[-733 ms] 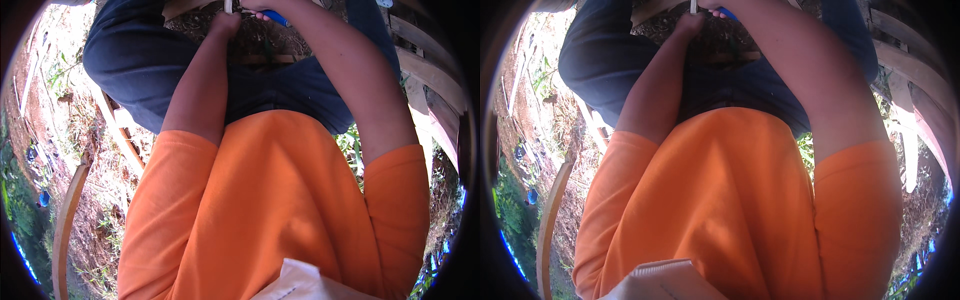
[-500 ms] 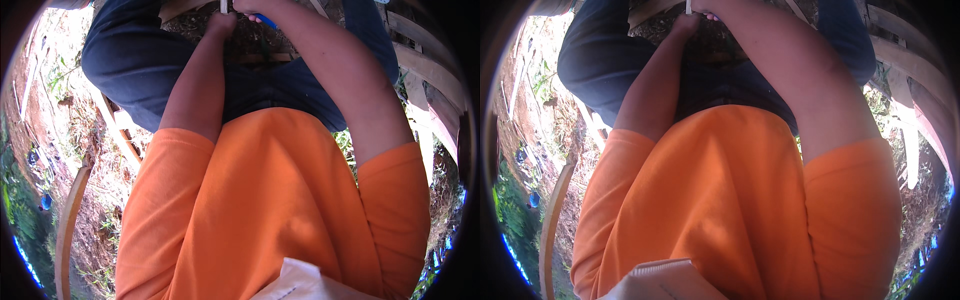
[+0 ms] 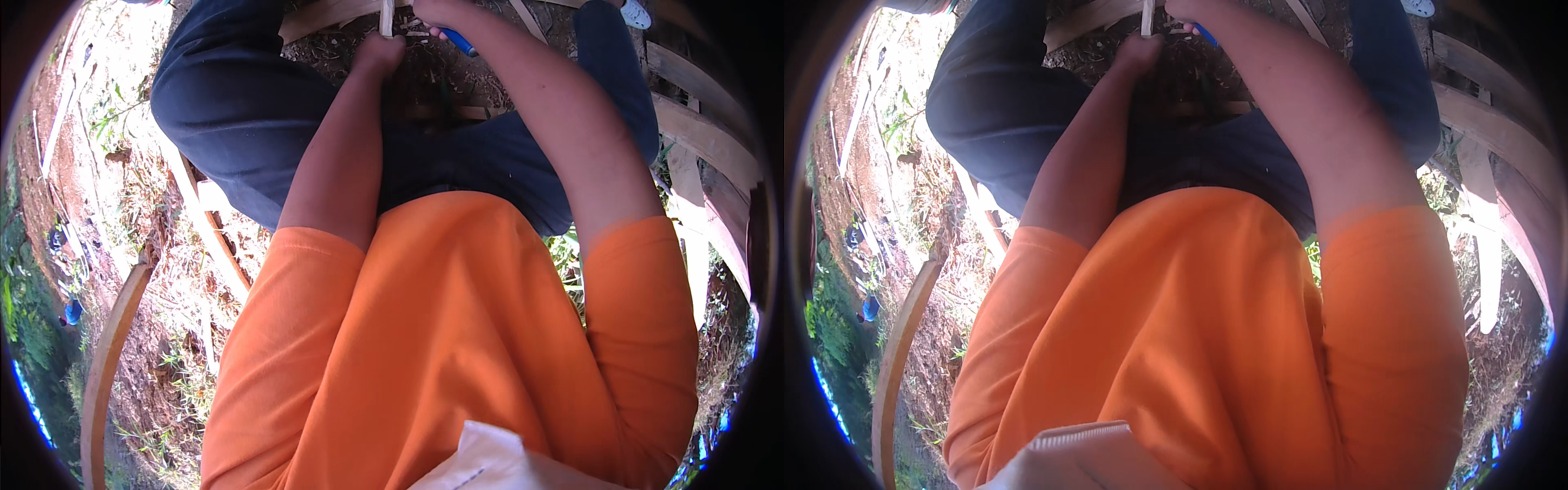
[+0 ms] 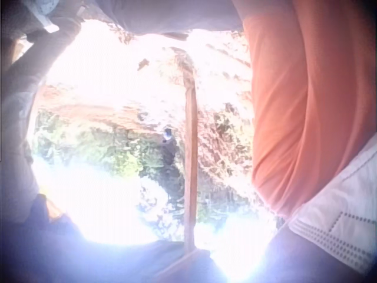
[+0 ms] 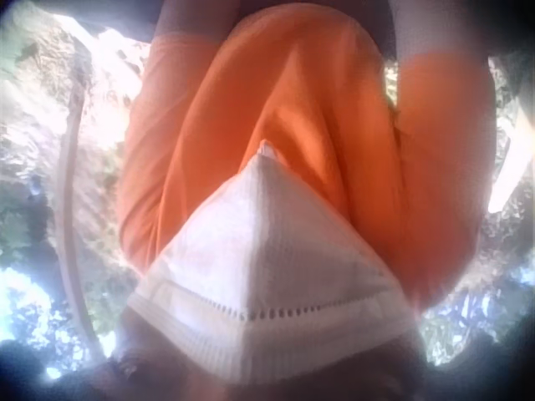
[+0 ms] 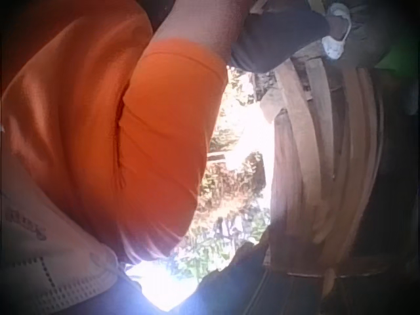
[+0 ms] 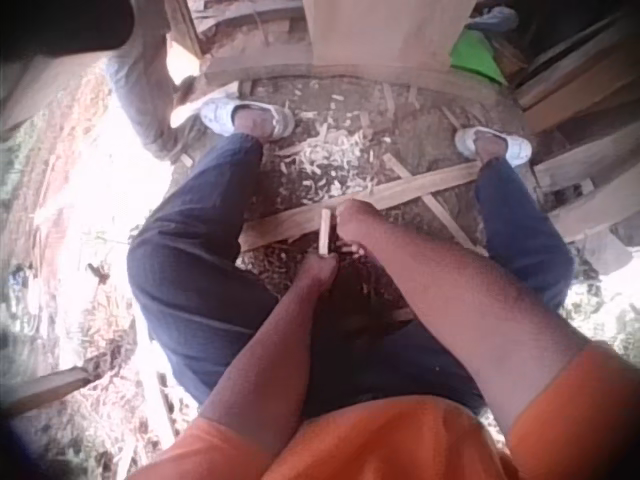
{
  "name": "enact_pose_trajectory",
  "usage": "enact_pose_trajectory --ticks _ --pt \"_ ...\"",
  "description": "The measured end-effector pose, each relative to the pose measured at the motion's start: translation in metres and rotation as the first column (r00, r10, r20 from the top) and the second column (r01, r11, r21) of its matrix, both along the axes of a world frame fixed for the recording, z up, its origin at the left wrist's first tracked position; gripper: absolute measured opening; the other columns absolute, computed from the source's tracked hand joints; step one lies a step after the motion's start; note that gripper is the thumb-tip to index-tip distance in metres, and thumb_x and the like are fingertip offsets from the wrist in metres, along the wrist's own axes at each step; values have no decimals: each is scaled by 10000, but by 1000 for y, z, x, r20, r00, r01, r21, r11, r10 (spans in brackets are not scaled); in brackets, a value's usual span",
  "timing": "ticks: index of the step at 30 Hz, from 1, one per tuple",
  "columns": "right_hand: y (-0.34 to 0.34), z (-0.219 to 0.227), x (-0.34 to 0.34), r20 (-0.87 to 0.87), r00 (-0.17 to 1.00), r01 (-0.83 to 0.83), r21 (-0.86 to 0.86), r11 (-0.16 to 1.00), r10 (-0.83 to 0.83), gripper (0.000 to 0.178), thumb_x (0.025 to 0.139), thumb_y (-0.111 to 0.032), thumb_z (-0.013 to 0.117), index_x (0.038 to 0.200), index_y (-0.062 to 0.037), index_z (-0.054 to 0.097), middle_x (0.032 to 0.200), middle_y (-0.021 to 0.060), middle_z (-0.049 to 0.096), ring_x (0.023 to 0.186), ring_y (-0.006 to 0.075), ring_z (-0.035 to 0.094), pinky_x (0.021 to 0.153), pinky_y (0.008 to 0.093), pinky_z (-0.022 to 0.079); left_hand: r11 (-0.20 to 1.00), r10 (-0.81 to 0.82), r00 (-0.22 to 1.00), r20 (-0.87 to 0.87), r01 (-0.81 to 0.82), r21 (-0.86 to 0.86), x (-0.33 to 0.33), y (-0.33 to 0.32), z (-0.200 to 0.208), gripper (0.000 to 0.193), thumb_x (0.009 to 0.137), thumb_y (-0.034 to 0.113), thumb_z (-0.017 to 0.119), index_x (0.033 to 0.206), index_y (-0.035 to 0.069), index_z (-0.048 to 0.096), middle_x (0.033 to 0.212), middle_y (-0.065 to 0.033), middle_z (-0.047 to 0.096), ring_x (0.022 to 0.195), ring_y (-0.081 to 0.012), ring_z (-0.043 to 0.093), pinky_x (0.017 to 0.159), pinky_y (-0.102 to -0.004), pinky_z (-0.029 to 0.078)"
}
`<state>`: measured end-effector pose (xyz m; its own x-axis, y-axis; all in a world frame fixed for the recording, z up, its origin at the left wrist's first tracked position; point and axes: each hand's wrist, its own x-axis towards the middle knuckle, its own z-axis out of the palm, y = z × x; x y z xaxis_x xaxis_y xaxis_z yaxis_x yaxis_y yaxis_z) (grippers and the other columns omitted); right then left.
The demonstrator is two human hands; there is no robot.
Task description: The person sits on the ground and uses a knife to carve a small piece of wood held between their legs. They repeatedly scrape the wood surface to remove shavings and occasionally rotate the piece to work on different sides.
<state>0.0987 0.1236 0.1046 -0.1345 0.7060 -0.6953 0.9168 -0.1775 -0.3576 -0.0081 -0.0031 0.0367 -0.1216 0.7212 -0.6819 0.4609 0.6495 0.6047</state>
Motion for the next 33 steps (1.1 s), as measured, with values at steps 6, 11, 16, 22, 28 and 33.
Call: enact_pose_trajectory --ticks 6,11,16,22,28,33 --pt "-37 58 26 -117 993 -20 -150 989 3 332 1020 -163 452 1299 -105 623 699 124 655 514 230 654 445 376 551 997 79 997 15 -78 -18 1 4 5 629 847 400 594 1262 -73 613 1239 -326 644 1207 -426 623 1023 -470 495" --pt "-33 57 21 -148 986 -103 -182 978 77 339 1039 -192 449 1319 -106 619 708 118 656 514 221 650 450 372 552 994 100 991 86 -95 -58 -1 7 11 625 839 395 607 1242 -81 621 1184 -311 675 1068 -421 695 939 -464 541" --pt "-30 50 18 -124 989 -109 -196 974 85 327 1048 -193 439 1278 -89 647 715 124 661 524 224 657 458 372 557 999 -1 999 54 4 -43 -3 13 10 619 844 397 599 1245 -73 628 1193 -306 674 1048 -416 703 929 -458 545" --pt "-30 44 15 -139 988 -100 -191 977 74 293 1037 -178 443 1198 -80 668 699 129 656 515 227 649 443 373 547 998 62 997 54 -60 -22 -3 10 -15 618 850 394 598 1260 -68 621 1237 -306 656 1155 -411 658 979 -460 521" --pt "-40 51 4 -72 997 -30 -139 990 20 207 987 -151 493 1020 -66 678 661 126 639 489 231 635 442 389 548 994 82 992 95 -73 -87 -2 9 -7 602 863 386 601 1263 -63 620 1221 -303 665 1137 -408 668 970 -462 527" --pt "-51 73 -20 40 998 -43 -29 999 44 197 948 -140 525 967 -40 694 670 152 664 507 261 658 457 409 551 995 79 995 59 -75 -64 -2 11 -5 561 881 382 594 1229 -53 650 1183 -297 681 1089 -382 697 926 -453 548"
